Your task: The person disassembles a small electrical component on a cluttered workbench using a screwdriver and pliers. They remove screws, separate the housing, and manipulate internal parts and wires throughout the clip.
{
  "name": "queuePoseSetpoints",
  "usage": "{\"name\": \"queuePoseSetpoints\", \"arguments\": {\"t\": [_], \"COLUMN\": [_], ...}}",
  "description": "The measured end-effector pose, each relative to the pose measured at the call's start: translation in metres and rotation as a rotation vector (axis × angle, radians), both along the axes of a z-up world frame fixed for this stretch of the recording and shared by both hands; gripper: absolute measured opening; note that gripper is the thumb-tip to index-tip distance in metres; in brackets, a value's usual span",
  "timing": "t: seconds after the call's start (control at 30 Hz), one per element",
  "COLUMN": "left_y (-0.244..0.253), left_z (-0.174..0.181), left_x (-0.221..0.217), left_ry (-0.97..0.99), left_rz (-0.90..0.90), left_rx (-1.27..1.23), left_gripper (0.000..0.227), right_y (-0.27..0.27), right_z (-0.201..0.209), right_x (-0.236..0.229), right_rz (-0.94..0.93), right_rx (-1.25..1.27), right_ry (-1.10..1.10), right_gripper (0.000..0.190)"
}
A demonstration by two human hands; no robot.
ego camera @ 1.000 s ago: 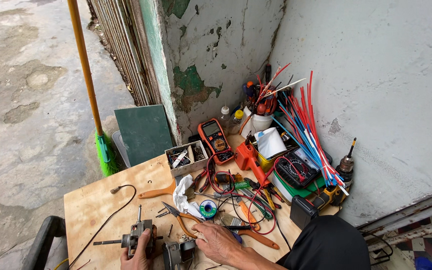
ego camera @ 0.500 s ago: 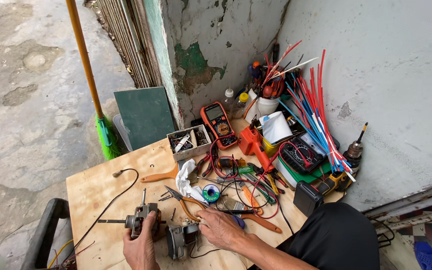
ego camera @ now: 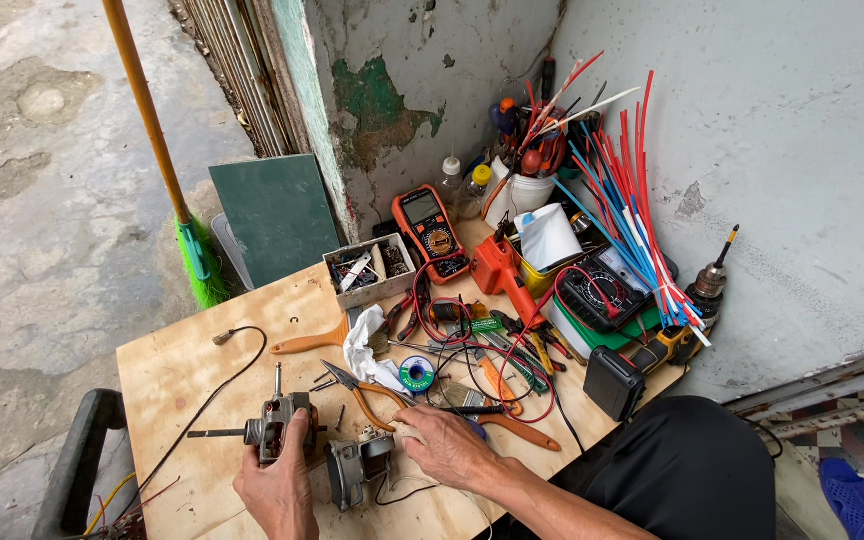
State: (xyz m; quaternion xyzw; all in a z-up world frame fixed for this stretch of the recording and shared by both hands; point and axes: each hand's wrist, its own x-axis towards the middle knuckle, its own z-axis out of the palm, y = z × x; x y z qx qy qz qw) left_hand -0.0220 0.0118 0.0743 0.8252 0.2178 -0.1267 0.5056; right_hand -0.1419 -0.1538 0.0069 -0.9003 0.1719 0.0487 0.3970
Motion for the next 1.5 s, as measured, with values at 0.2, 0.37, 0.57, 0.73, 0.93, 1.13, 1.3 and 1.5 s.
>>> {"name": "queuePoseSetpoints", "arguments": {"t": [0.2,0.37,0.57,0.73,0.93,1.13,1.3,1.5], "left_y": [0.001,-0.001,0.001,0.002,0.005,0.008,0.005,0.007], "left_z": [-0.008,-0.001,-0.005,-0.002,0.0,-0.003,0.001,0.003], "left_x": [-0.001,-0.006,-0.006,-0.007,-0.006,-0.006,-0.007,-0.009], "left_ry": [0.06,0.03,0.034,0.047,0.048,0.076,0.059,0.092], "left_rz": [-0.035,0.018,0.036,0.037,0.027,-0.007,-0.008,-0.011], "left_rx": [-0.003,-0.082,-0.1,-0.121,-0.134,-0.094,-0.096,-0.116], "left_gripper": [0.09,0.073,0.066,0.066,0.064,0.072,0.069,0.07], "right_y": [-0.021,-0.067,-0.089,-0.094,-0.099,-0.097,-0.093,-0.09], "right_z": [-0.016,-0.002,0.005,-0.018,-0.05,0.015,0.05,0.018], "right_x": [-0.004,-0.012,-0.019,-0.02,-0.022,-0.027,-0.032,-0.028], "right_rz": [-0.056,-0.532,-0.662,-0.488,-0.395,-0.646,-0.561,-0.483], "right_rx": [-0.006,-0.016,-0.067,-0.441,-0.639,-0.216,-0.131,-0.297], "right_ry": [-0.262,0.138,0.151,0.358,0.34,0.206,0.608,0.587], "right_gripper": [0.021,0.03,0.025,0.023,0.05,0.02,0.01,0.019]}}
